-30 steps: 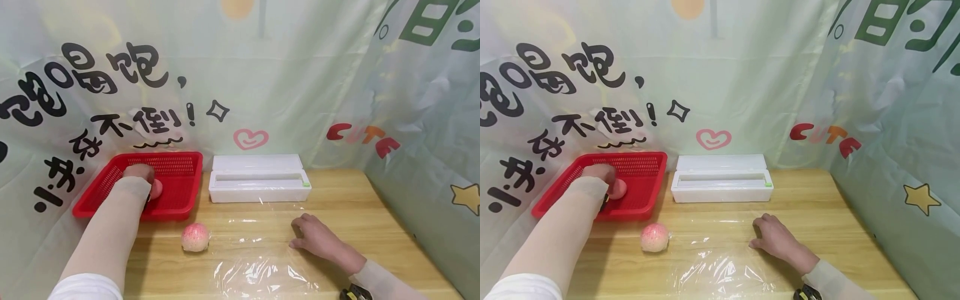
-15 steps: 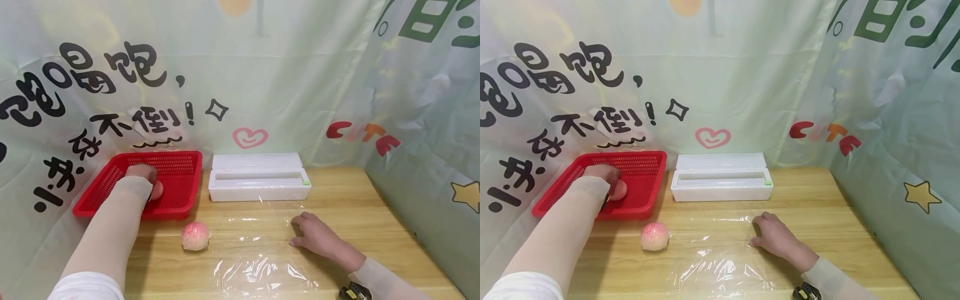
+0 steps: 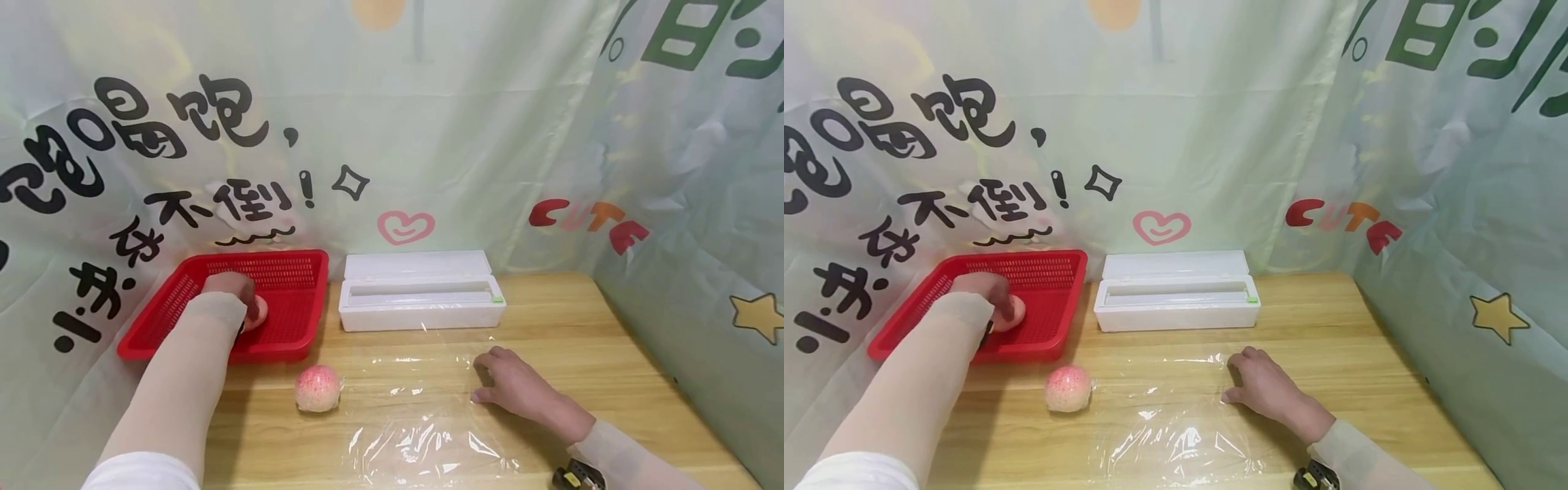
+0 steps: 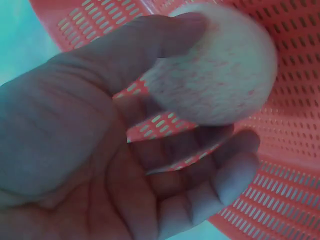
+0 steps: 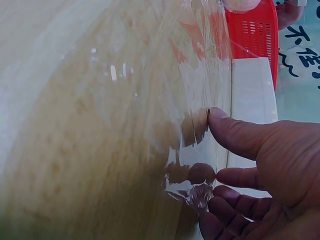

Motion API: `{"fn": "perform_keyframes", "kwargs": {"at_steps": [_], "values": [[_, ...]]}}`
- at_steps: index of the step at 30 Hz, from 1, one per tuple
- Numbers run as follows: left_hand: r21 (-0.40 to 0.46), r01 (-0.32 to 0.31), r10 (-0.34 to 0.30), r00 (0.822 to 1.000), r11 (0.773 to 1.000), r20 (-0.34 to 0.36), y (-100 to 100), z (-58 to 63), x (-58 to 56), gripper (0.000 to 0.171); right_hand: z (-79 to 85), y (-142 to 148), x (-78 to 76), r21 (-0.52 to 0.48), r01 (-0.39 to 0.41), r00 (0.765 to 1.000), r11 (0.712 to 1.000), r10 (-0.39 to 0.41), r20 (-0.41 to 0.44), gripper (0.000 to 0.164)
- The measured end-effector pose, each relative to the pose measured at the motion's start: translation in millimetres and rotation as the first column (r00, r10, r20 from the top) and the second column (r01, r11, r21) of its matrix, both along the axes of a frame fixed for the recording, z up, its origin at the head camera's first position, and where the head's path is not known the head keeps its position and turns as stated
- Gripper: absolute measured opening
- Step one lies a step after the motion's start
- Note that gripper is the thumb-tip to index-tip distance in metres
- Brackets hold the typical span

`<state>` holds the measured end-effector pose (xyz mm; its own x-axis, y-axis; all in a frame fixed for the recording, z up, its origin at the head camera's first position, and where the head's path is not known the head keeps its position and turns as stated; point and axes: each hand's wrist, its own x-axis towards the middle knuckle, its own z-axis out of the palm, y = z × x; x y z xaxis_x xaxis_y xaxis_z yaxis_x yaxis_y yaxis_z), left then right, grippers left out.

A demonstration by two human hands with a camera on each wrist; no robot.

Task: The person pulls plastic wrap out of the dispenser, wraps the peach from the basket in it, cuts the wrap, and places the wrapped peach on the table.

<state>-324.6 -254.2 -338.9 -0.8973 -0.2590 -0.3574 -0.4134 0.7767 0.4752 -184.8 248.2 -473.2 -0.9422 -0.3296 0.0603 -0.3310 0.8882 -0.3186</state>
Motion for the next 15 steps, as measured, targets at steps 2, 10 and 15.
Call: {"fn": "perform_keyframes", "kwargs": {"at_steps": [2, 10, 15], "values": [[0.038, -0.055, 0.054, 0.998, 0.998, 0.039, -2, 2.5, 0.8, 0.052, -1.7, -1, 0.9, 0.001, -0.009, 1.000, 1.000, 0.009, 0.006, 0.057], [-0.044, 0.226, -0.218, 0.966, 0.973, 0.135, -13, 22.4, -18.0, 0.064, -1.7, -2, -1.6, 0.013, -0.002, 0.999, 1.000, 0.001, 0.034, 0.057], [-0.117, 0.486, -0.496, 0.863, 0.866, -0.092, 12, 38.4, -7.8, 0.058, 0.0, -1, -4.3, 0.013, -0.026, 0.999, 1.000, 0.026, 0.021, 0.057]]}}
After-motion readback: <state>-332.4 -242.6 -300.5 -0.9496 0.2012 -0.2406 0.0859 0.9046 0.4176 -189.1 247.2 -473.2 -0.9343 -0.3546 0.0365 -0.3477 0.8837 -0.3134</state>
